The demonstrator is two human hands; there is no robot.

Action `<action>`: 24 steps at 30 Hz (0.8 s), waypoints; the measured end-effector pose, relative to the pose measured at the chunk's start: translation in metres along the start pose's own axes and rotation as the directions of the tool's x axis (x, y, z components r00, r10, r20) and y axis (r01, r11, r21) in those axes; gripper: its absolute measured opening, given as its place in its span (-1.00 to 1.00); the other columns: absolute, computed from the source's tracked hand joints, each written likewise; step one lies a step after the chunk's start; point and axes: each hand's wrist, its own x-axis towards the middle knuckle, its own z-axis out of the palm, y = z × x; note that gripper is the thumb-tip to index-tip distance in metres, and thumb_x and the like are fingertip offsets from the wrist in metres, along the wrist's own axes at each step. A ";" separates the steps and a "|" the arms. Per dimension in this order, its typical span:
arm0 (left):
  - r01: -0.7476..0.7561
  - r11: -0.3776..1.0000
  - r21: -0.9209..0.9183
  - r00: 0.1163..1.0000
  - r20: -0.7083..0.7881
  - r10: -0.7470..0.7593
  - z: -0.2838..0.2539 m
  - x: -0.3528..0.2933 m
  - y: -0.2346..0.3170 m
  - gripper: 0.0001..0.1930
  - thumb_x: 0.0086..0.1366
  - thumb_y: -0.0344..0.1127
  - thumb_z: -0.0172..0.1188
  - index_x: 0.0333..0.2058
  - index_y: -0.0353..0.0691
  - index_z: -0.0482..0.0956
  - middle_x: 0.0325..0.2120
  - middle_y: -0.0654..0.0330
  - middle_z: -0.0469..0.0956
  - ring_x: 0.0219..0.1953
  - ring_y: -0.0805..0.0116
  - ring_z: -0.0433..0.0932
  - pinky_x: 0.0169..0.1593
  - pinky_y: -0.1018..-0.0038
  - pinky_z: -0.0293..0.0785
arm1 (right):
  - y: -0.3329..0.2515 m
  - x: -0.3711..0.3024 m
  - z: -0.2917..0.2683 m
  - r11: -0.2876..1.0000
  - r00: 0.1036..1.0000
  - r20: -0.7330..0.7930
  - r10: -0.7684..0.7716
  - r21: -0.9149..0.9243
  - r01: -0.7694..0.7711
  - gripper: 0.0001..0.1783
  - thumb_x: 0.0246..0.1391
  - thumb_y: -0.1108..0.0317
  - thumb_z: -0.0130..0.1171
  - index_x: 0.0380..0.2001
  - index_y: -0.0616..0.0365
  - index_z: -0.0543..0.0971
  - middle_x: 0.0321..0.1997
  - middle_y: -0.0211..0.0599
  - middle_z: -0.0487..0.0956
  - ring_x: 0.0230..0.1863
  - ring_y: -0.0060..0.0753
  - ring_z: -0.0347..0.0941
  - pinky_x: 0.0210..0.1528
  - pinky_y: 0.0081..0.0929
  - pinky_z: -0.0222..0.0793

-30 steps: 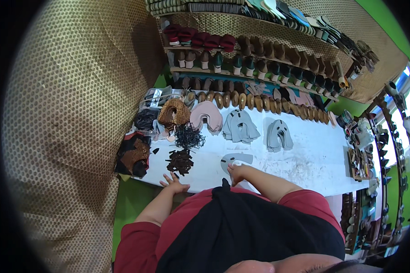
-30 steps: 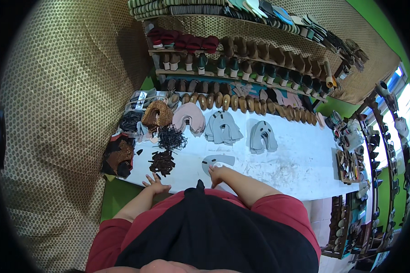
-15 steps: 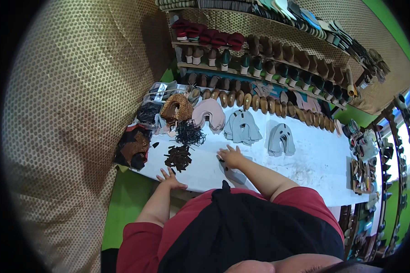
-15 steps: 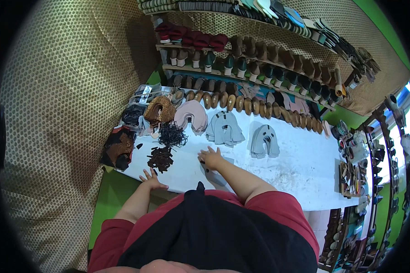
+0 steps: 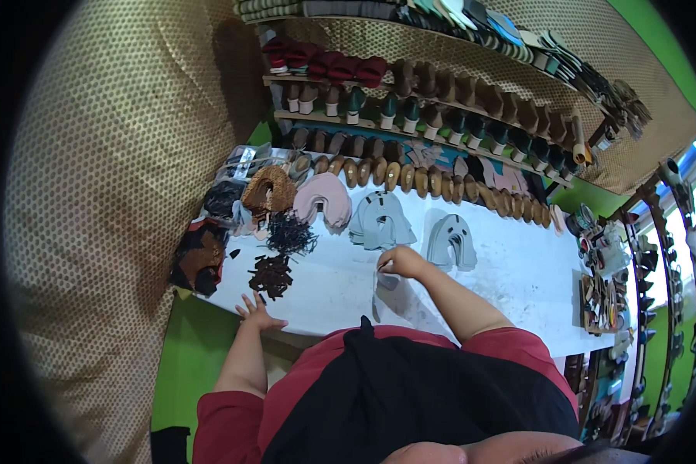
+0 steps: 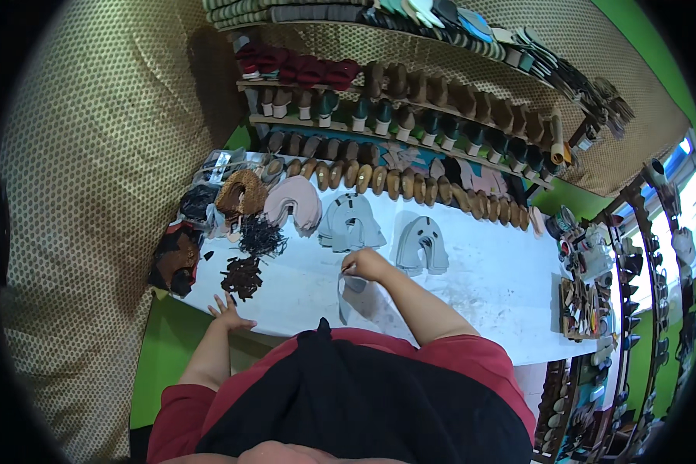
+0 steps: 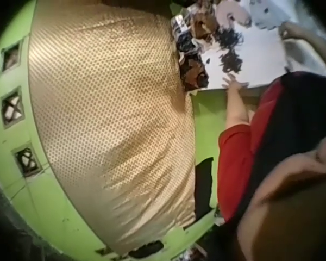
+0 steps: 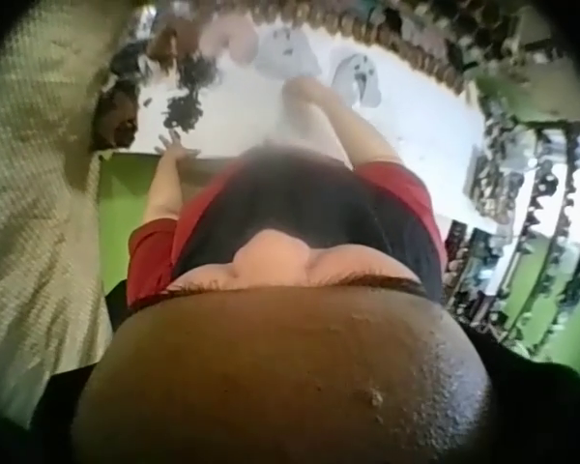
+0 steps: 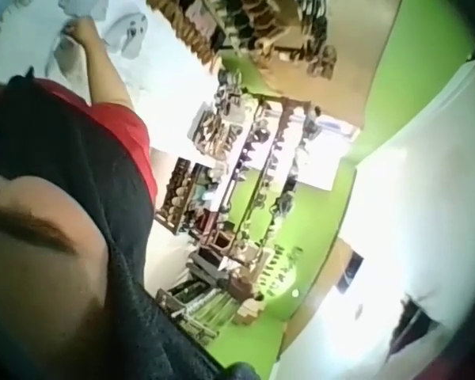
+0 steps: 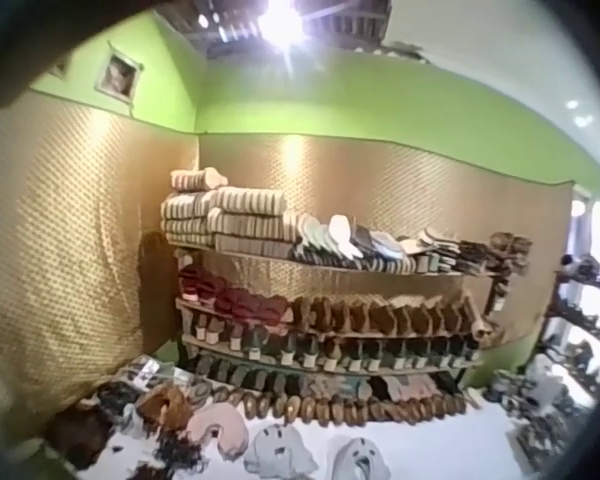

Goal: Arranging and preparing shoe upper components for assembly on a workbench.

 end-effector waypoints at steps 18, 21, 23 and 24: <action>-0.016 0.997 0.077 1.000 0.020 0.015 -0.001 0.009 0.012 0.67 -0.30 0.43 0.48 0.36 -0.27 -0.68 0.37 -0.38 -0.65 0.42 -0.28 -0.71 0.40 -0.10 -0.66 | 0.177 -0.063 -0.154 0.670 0.780 -0.209 0.590 -0.413 -0.617 -0.73 -0.16 0.27 0.39 -0.28 -0.04 0.72 -0.29 -0.25 0.69 -0.25 -0.18 0.60 -0.19 -0.21 0.48; 0.047 0.998 0.048 0.999 0.007 -0.047 0.009 0.008 -0.007 0.67 -0.31 0.39 0.52 0.36 -0.16 -0.72 0.37 -0.31 -0.71 0.41 -0.37 -0.69 0.42 -0.12 -0.53 | 0.163 -0.031 -0.146 0.586 0.705 -0.341 0.622 -0.393 -0.708 -0.79 -0.08 0.34 0.27 -0.30 -0.11 0.72 -0.21 -0.26 0.68 -0.13 -0.19 0.59 -0.04 -0.03 0.45; 0.063 0.996 0.063 0.998 0.000 -0.063 0.009 0.013 -0.005 0.68 -0.31 0.35 0.55 0.35 -0.06 -0.76 0.37 -0.24 -0.76 0.39 -0.45 -0.69 0.43 -0.13 -0.41 | 0.175 -0.025 -0.142 0.538 0.678 -0.383 0.627 -0.417 -0.733 -0.75 -0.06 0.36 0.22 -0.26 -0.12 0.71 -0.15 -0.28 0.67 -0.05 -0.20 0.56 0.05 0.09 0.37; 0.046 0.997 0.057 0.999 0.000 -0.046 0.009 0.015 -0.002 0.68 -0.31 0.36 0.55 0.35 -0.08 -0.76 0.37 -0.26 -0.77 0.38 -0.46 -0.69 0.43 -0.14 -0.42 | 0.184 -0.022 -0.140 0.486 0.649 -0.423 0.632 -0.437 -0.757 -0.72 -0.03 0.39 0.16 -0.22 -0.13 0.70 -0.10 -0.30 0.65 0.03 -0.20 0.54 0.13 0.22 0.29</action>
